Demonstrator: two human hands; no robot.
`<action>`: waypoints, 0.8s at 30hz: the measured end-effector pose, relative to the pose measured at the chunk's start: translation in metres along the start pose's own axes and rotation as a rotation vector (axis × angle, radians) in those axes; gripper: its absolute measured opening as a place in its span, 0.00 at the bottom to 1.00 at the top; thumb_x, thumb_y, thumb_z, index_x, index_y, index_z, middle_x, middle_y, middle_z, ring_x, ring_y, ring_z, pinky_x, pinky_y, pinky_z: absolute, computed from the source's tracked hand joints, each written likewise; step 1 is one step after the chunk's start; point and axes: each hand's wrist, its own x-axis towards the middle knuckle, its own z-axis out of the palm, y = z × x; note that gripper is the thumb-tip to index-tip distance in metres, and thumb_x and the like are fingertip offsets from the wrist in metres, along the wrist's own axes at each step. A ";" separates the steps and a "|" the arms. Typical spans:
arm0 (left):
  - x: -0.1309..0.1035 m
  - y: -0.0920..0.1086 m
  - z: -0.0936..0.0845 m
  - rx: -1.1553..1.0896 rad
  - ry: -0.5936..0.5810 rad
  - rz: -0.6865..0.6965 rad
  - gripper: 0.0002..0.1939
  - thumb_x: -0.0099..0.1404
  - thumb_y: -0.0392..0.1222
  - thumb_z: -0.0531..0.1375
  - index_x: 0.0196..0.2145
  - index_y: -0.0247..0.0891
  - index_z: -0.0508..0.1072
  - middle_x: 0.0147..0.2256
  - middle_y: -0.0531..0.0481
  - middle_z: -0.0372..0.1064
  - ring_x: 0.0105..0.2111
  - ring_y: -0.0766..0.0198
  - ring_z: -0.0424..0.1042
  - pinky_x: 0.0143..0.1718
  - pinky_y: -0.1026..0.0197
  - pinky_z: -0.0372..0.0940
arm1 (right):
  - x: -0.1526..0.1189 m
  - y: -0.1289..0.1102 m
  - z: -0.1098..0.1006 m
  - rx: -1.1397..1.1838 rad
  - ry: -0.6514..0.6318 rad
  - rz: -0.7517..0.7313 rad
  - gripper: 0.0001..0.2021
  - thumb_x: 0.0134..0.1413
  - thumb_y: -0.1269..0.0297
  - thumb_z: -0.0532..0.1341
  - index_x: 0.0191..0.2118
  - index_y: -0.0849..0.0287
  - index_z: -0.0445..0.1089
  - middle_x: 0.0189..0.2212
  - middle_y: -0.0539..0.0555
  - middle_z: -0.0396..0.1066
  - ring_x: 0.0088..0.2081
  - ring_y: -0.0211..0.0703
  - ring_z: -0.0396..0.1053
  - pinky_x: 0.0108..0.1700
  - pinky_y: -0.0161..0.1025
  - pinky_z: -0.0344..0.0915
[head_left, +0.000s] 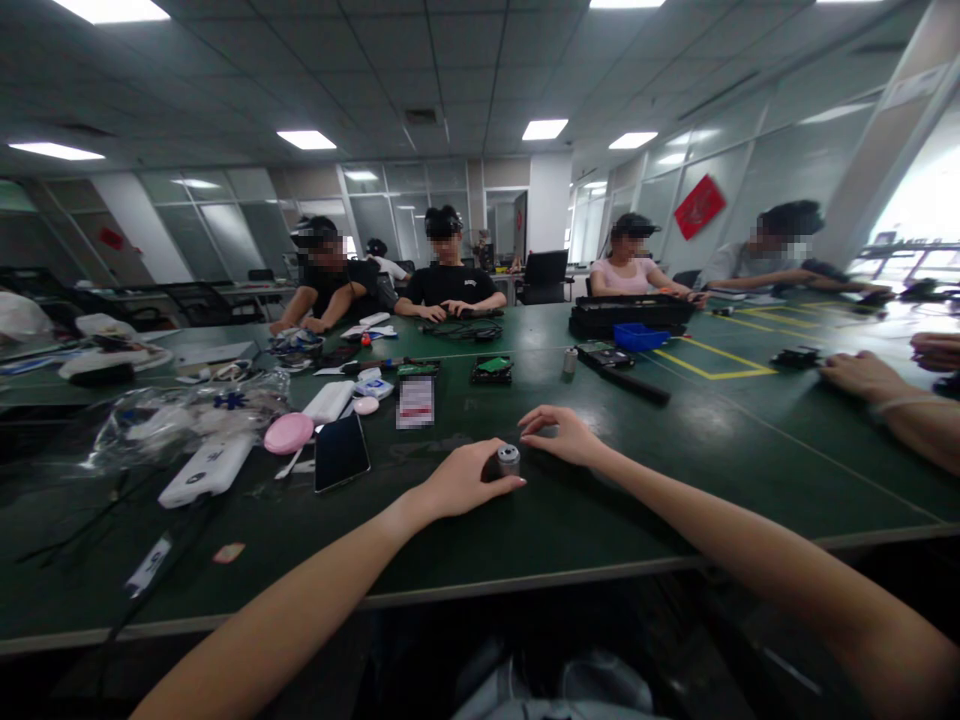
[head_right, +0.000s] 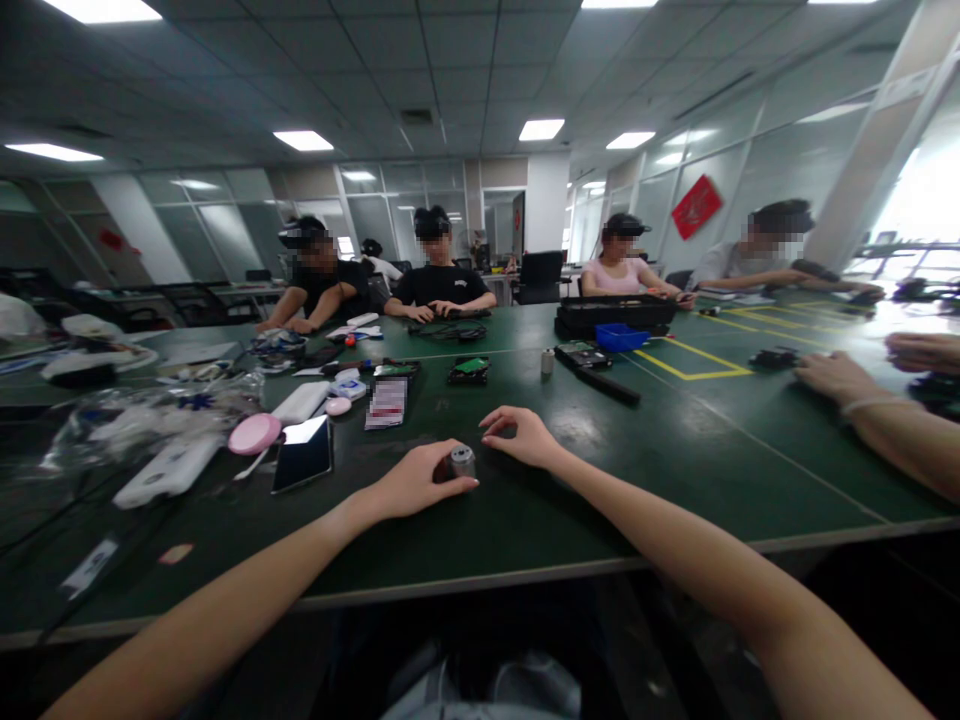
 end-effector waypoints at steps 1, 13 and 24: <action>0.000 0.000 0.000 0.005 0.003 -0.001 0.18 0.61 0.55 0.59 0.40 0.38 0.69 0.36 0.50 0.69 0.33 0.61 0.68 0.32 0.64 0.60 | 0.000 -0.003 0.001 0.046 0.035 -0.017 0.14 0.46 0.62 0.66 0.40 0.61 0.70 0.32 0.55 0.76 0.37 0.44 0.74 0.44 0.43 0.69; -0.001 0.000 0.001 0.029 0.008 -0.025 0.19 0.60 0.54 0.60 0.40 0.36 0.69 0.35 0.48 0.70 0.33 0.59 0.69 0.32 0.63 0.59 | -0.012 -0.039 0.015 0.303 -0.047 -0.139 0.15 0.47 0.59 0.67 0.38 0.62 0.69 0.34 0.56 0.75 0.38 0.43 0.73 0.44 0.43 0.69; 0.000 -0.003 0.003 0.025 0.005 -0.021 0.20 0.60 0.54 0.60 0.41 0.35 0.69 0.36 0.48 0.70 0.33 0.59 0.69 0.32 0.62 0.60 | -0.012 -0.042 0.020 0.314 0.059 -0.129 0.12 0.47 0.59 0.66 0.34 0.61 0.70 0.33 0.55 0.75 0.38 0.43 0.73 0.45 0.44 0.68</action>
